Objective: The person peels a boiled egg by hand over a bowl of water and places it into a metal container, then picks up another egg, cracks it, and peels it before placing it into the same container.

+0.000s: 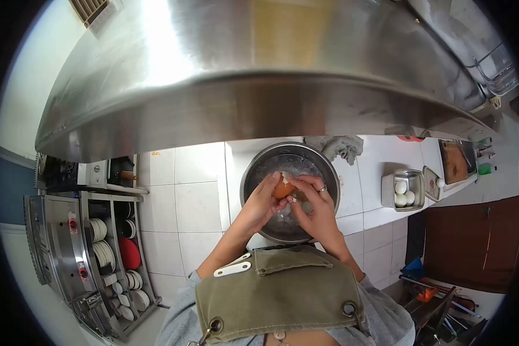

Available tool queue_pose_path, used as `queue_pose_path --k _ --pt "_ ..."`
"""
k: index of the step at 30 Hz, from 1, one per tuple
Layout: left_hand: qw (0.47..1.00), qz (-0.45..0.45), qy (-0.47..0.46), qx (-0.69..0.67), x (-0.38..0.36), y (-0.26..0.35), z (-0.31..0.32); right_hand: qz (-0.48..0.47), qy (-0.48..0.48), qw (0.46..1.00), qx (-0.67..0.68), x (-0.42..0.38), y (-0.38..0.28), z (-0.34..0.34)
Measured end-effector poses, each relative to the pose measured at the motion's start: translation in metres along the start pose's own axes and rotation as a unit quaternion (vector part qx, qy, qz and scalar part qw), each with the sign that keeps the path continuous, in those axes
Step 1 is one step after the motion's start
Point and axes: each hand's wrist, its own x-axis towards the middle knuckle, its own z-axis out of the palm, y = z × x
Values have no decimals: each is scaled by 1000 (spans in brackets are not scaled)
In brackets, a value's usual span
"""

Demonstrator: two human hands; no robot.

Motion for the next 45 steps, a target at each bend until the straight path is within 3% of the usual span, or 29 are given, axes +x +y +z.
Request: queue_pose_path --k 4,6,15,18,21,24,28,33,45 --pt "1000 29 -2 11 -3 -1 5 -12 3 1000 2 -5 7 0" --pt "998 37 8 51 -5 -2 10 41 -1 997 60 -7 7 -1" --pt "992 45 3 115 -3 -3 6 94 -54 985 137 -1 4 -10" --pt "994 46 24 95 -5 1 10 26 -63 995 77 1 3 -14" --pt "999 -1 26 25 -1 6 3 20 -73 995 60 0 1 -20" --pt "999 7 11 46 -1 10 -10 48 -110 991 51 -2 9 -27" --pt "997 26 -29 69 -1 7 -10 69 -78 991 77 0 3 -23" --pt "995 20 10 93 -2 -2 2 16 -61 995 73 2 3 -10" --pt "996 36 45 74 -2 -3 8 25 -51 995 84 3 10 -3"
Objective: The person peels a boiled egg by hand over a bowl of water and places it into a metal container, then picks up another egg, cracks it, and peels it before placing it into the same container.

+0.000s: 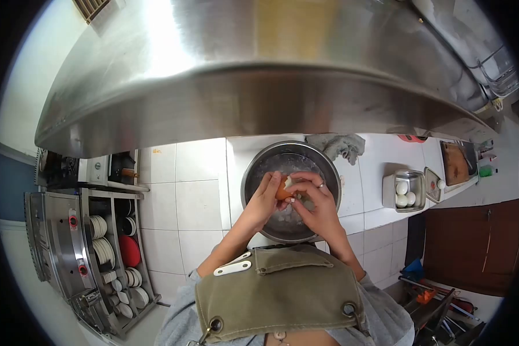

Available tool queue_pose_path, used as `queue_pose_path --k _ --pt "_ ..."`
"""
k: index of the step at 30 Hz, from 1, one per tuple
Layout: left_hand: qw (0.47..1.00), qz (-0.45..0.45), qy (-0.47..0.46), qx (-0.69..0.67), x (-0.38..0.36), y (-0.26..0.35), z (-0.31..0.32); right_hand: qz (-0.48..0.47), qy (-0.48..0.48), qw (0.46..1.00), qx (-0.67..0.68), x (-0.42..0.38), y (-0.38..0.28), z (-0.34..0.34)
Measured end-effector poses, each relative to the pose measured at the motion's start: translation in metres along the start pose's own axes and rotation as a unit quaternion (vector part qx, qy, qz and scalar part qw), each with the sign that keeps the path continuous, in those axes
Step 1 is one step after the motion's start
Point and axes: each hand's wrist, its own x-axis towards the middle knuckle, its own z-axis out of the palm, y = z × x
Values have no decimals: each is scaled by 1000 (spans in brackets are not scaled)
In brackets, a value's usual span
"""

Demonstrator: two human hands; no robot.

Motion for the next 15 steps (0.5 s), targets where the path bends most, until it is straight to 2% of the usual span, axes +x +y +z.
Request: queue_pose_path --k 3,9,15 --pt "1000 8 2 27 2 -4 -3 27 -11 999 13 2 -4 -2" --pt "999 19 25 40 1 -4 4 11 -32 999 -11 0 0 -6" --pt "1000 -7 1 17 1 -2 1 4 -3 1000 -27 1 -8 -6"
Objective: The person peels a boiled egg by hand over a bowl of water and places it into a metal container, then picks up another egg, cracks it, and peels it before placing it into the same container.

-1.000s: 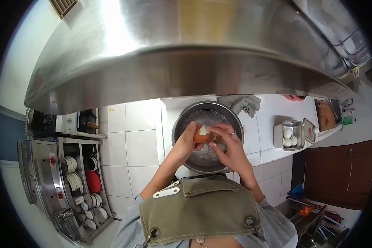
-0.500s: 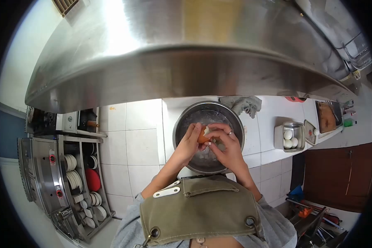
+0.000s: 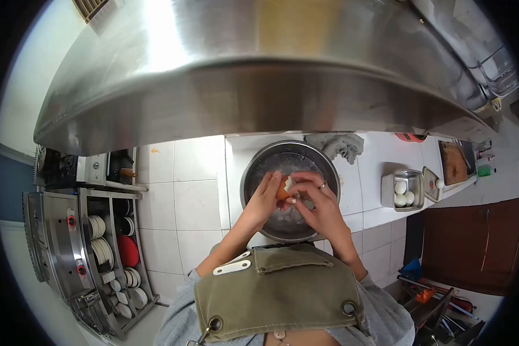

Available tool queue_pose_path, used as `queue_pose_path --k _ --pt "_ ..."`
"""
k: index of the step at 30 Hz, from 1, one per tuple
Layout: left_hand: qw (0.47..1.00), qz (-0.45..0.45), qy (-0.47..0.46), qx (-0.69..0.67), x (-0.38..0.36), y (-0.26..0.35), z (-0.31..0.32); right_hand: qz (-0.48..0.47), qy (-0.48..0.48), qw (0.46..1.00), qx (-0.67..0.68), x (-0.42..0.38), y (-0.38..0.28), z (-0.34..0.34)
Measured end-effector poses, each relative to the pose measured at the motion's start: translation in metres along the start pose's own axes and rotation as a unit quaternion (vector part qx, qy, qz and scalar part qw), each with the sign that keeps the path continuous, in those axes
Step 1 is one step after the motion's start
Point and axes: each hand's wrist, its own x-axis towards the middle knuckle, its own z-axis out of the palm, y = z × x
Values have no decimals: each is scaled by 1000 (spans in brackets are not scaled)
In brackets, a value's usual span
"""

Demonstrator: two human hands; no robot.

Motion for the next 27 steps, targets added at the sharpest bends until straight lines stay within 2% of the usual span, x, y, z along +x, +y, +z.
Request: queue_pose_path --k 1,3,6,9,13,16,19,22,24,25,27 --pt "1000 0 0 0 0 1 -2 0 0 1000 0 1 0 -1" --pt "999 4 -40 -18 1 1 -7 -81 -4 993 -86 2 1 -4" --pt "999 -30 -19 -12 0 3 -8 -91 -19 991 -98 -2 8 -5" --pt "1000 -3 -16 16 -1 0 -8 -103 -15 992 -69 -5 13 -2" --pt "999 -8 -1 50 -3 4 -4 -70 -20 997 -31 -3 8 -2" --pt "996 -7 0 94 -3 5 -4 -64 -49 994 -76 2 0 -8" --pt "998 2 30 51 -1 7 -5 -99 -70 985 -124 2 0 -10" --pt "1000 -10 2 -2 0 7 -12 -87 -78 986 -115 1 -3 -14" --pt "997 -42 -63 -31 2 6 -17 -40 -79 994 -63 0 -3 -17" --pt "997 -42 -64 -32 1 7 -16 -40 -78 994 -64 0 -2 -19" --pt "997 -27 -45 54 -2 10 -13 -40 -58 996 -53 -1 0 -21"
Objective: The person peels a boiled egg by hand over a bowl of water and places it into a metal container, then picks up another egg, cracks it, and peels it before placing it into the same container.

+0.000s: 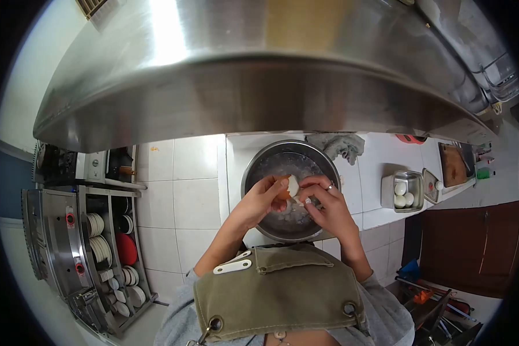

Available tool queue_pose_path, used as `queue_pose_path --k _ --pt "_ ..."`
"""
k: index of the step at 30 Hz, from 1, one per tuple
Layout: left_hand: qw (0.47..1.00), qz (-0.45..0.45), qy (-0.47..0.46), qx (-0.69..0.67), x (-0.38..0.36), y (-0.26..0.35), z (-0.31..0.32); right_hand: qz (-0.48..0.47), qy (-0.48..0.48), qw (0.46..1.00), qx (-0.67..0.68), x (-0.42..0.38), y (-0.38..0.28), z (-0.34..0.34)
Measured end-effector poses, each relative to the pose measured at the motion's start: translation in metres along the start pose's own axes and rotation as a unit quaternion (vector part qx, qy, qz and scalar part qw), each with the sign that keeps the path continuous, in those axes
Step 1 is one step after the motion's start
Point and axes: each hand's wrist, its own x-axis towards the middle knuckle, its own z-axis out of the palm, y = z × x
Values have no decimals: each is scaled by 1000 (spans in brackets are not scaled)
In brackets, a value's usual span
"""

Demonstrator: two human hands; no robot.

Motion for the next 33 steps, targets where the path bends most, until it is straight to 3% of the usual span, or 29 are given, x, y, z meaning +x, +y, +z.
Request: queue_pose_path --k 7,13,15,19,25,27,33 --pt "994 19 -19 -110 8 -2 -4 25 39 999 11 -7 1 -4" --pt "980 -81 26 -181 3 11 3 73 35 997 -4 -16 14 -5" --pt "981 -44 -42 -186 2 10 -6 110 13 994 -18 -20 26 -8" --pt "993 -55 -19 -99 4 9 -7 97 -41 993 -57 -18 15 -13" --pt "992 -97 -67 -51 1 1 -4 43 -7 997 63 2 -8 -3" --pt "992 -97 -66 -37 -2 4 3 1 -37 995 92 7 -5 0" --pt "993 -83 -86 -11 -3 2 1 21 -44 979 197 7 6 3"
